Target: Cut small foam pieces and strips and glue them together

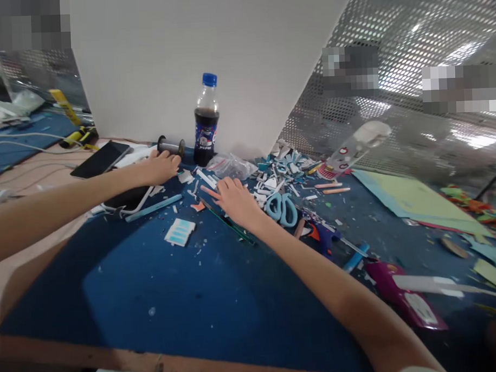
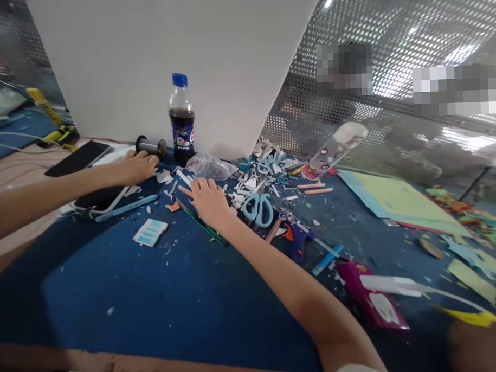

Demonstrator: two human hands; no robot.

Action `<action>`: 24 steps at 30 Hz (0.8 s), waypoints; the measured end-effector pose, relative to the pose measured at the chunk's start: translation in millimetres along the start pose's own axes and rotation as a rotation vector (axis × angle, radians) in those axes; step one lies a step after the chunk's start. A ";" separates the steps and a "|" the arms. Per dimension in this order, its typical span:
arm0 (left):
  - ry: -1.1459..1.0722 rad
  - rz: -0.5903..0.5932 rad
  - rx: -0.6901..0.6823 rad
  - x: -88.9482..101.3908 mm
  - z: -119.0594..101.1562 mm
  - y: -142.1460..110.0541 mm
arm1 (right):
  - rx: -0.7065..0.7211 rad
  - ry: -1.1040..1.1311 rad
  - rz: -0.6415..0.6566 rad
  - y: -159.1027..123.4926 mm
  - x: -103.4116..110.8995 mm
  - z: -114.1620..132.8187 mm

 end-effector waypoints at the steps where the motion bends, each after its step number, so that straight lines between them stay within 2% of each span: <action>1: 0.006 -0.010 -0.002 -0.7 1.5 2.5 | 0.029 0.000 0.005 3.8 -0.7 -0.1; 6: 0.079 -0.093 -0.082 2.9 -1.6 2.6 | 0.121 0.015 -0.040 6.2 -2.6 -3.7; 9: 0.113 -0.133 -0.108 5.8 -4.7 -0.1 | 0.183 0.069 0.024 4.1 -2.8 -4.0; 12: 0.137 -0.193 -0.108 14.6 -5.9 -4.5 | 0.142 0.186 0.137 4.7 0.1 -8.1; 15: 0.159 -0.272 -0.119 31.3 -15.6 -20.1 | 0.041 0.297 0.208 3.3 5.2 -15.6; 18: 0.166 -0.357 -0.238 51.6 -50.0 -49.2 | -0.032 0.459 0.173 -3.3 15.2 -23.0; 20: 0.171 -0.586 -0.460 72.4 -89.1 -79.0 | -0.130 0.677 0.041 -10.1 27.0 -31.9; 22: 0.130 -0.709 -0.720 81.9 -126.2 -105.3 | -0.297 1.035 -0.160 -20.6 37.4 -45.5; 23: 0.107 -0.723 -0.827 82.8 -141.0 -113.8 | -0.381 1.262 -0.228 -26.6 37.4 -50.0; 24: 0.096 -0.725 -0.891 82.6 -152.1 -118.1 | -0.452 1.505 -0.242 -31.6 33.2 -50.0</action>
Point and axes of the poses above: each hand's wrist, its own y-axis towards the middle knuckle, its own x-axis out of the back of the hand, z = x × y, the point moved 7 cm from there along y, towards the middle knuckle, and after that the axes turned 5 degrees about y, right-handed, at the moved point
